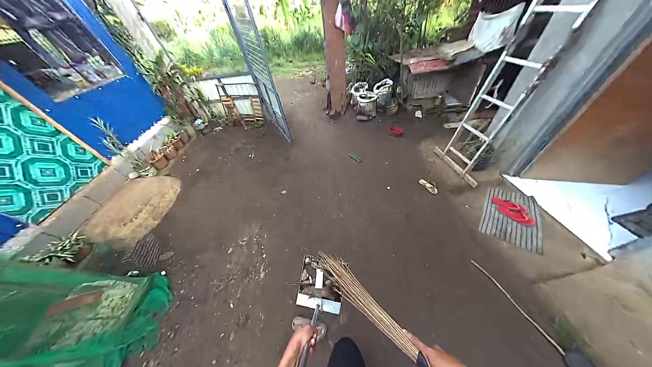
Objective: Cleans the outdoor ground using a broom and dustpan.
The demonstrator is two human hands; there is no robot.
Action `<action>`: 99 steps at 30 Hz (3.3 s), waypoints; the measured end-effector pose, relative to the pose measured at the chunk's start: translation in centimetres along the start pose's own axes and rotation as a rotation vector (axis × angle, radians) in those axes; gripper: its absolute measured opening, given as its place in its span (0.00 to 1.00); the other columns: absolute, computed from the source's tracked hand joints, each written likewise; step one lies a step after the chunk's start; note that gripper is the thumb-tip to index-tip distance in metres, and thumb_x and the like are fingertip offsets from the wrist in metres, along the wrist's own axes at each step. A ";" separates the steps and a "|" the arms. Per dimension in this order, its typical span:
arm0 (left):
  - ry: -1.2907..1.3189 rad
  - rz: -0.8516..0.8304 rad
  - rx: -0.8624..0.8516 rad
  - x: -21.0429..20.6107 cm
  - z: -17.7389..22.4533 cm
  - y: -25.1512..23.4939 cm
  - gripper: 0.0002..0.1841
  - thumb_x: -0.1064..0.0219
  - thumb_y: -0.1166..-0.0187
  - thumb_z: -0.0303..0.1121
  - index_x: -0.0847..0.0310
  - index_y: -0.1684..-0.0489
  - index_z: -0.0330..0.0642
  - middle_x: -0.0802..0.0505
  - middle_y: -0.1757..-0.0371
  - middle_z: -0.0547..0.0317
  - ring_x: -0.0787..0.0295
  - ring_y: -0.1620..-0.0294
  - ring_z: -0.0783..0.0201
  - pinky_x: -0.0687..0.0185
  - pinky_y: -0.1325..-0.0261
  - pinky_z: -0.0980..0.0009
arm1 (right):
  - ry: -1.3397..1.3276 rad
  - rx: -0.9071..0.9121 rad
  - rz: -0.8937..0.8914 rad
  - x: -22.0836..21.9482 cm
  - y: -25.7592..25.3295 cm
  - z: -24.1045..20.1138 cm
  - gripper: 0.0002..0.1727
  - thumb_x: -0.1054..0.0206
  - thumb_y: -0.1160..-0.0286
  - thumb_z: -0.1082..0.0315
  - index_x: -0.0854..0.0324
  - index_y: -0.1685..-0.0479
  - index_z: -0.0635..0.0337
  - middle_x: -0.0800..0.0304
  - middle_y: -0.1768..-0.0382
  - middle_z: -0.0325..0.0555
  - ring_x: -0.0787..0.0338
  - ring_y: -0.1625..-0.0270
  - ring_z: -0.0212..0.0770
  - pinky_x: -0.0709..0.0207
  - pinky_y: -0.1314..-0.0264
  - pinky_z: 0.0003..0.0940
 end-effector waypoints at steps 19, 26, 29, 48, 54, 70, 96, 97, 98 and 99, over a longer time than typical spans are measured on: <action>-0.057 -0.011 -0.013 0.8 83.8 -38.3 0.07 0.44 0.14 0.27 0.26 0.65 0.37 0.26 0.86 0.66 0.33 0.92 0.74 0.33 0.89 0.79 | -0.075 -0.041 -0.004 71.6 -50.2 -21.6 0.66 0.19 0.34 0.61 0.72 0.01 0.28 0.11 0.44 0.68 0.08 0.46 0.66 0.17 0.41 0.67; -0.006 0.027 0.027 1.0 113.5 -52.3 0.07 0.44 0.15 0.26 0.26 0.65 0.38 0.26 0.87 0.66 0.32 0.93 0.74 0.33 0.90 0.79 | -0.039 -0.040 -0.044 100.2 -68.3 -28.8 0.66 0.20 0.33 0.62 0.72 0.01 0.28 0.11 0.43 0.69 0.08 0.46 0.67 0.18 0.40 0.68; 0.047 0.039 0.034 1.7 126.1 -57.4 0.06 0.43 0.15 0.27 0.26 0.64 0.38 0.25 0.86 0.66 0.32 0.93 0.74 0.33 0.91 0.79 | -0.002 -0.035 -0.036 112.4 -75.5 -32.7 0.66 0.20 0.33 0.62 0.71 0.01 0.27 0.10 0.44 0.68 0.08 0.47 0.66 0.17 0.42 0.67; 0.189 0.020 -0.003 14.9 201.8 -95.7 0.06 0.43 0.16 0.26 0.26 0.65 0.38 0.27 0.88 0.65 0.34 0.94 0.74 0.37 0.93 0.80 | 0.045 -0.012 -0.015 176.5 -126.7 -61.6 0.66 0.19 0.34 0.60 0.71 0.02 0.23 0.10 0.45 0.67 0.07 0.46 0.65 0.16 0.40 0.66; 0.199 0.083 -0.048 21.4 225.3 -107.1 0.07 0.44 0.14 0.28 0.24 0.62 0.37 0.25 0.85 0.65 0.33 0.92 0.73 0.35 0.90 0.79 | 0.062 0.113 0.001 196.9 -145.8 -71.1 0.66 0.17 0.39 0.60 0.66 0.01 0.26 0.09 0.43 0.67 0.08 0.42 0.68 0.19 0.35 0.70; 0.360 0.116 -0.051 45.5 276.7 -140.8 0.08 0.45 0.13 0.29 0.24 0.61 0.37 0.26 0.84 0.65 0.33 0.91 0.73 0.34 0.89 0.78 | 0.226 0.198 -0.018 241.5 -191.7 -106.5 0.64 0.17 0.39 0.60 0.62 0.01 0.26 0.10 0.41 0.68 0.09 0.42 0.69 0.19 0.36 0.72; 0.831 0.260 0.134 109.8 340.8 -187.2 0.08 0.45 0.15 0.27 0.28 0.68 0.42 0.29 0.86 0.67 0.38 0.93 0.76 0.40 0.93 0.82 | 0.524 0.341 -0.414 287.1 -267.4 -183.6 0.65 0.20 0.34 0.61 0.69 0.02 0.23 0.10 0.43 0.68 0.09 0.45 0.68 0.18 0.41 0.71; 0.834 0.257 0.116 113.5 343.1 -188.9 0.08 0.45 0.14 0.27 0.28 0.67 0.41 0.29 0.86 0.67 0.38 0.93 0.76 0.40 0.92 0.82 | 0.510 0.353 -0.410 287.8 -270.0 -187.7 0.64 0.20 0.35 0.61 0.67 0.02 0.24 0.10 0.42 0.68 0.09 0.44 0.68 0.19 0.40 0.71; 0.853 0.267 0.104 117.5 345.9 -190.9 0.08 0.45 0.14 0.27 0.28 0.67 0.41 0.29 0.86 0.67 0.38 0.93 0.76 0.40 0.93 0.82 | 0.504 0.378 -0.395 288.8 -273.2 -192.1 0.65 0.19 0.36 0.61 0.66 0.02 0.24 0.10 0.42 0.67 0.09 0.43 0.68 0.19 0.39 0.71; 0.874 0.272 0.116 120.6 347.7 -192.5 0.07 0.45 0.15 0.27 0.28 0.66 0.41 0.29 0.86 0.67 0.37 0.93 0.76 0.40 0.93 0.82 | 0.508 0.388 -0.397 289.2 -275.8 -195.4 0.65 0.18 0.39 0.60 0.64 0.02 0.25 0.10 0.42 0.67 0.09 0.43 0.68 0.19 0.38 0.71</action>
Point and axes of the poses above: each hand's wrist, its own y-axis away from the middle knuckle, its own x-axis out of the back of the hand, z = x × y, the point moved 5 cm from there along -y, towards the middle knuckle
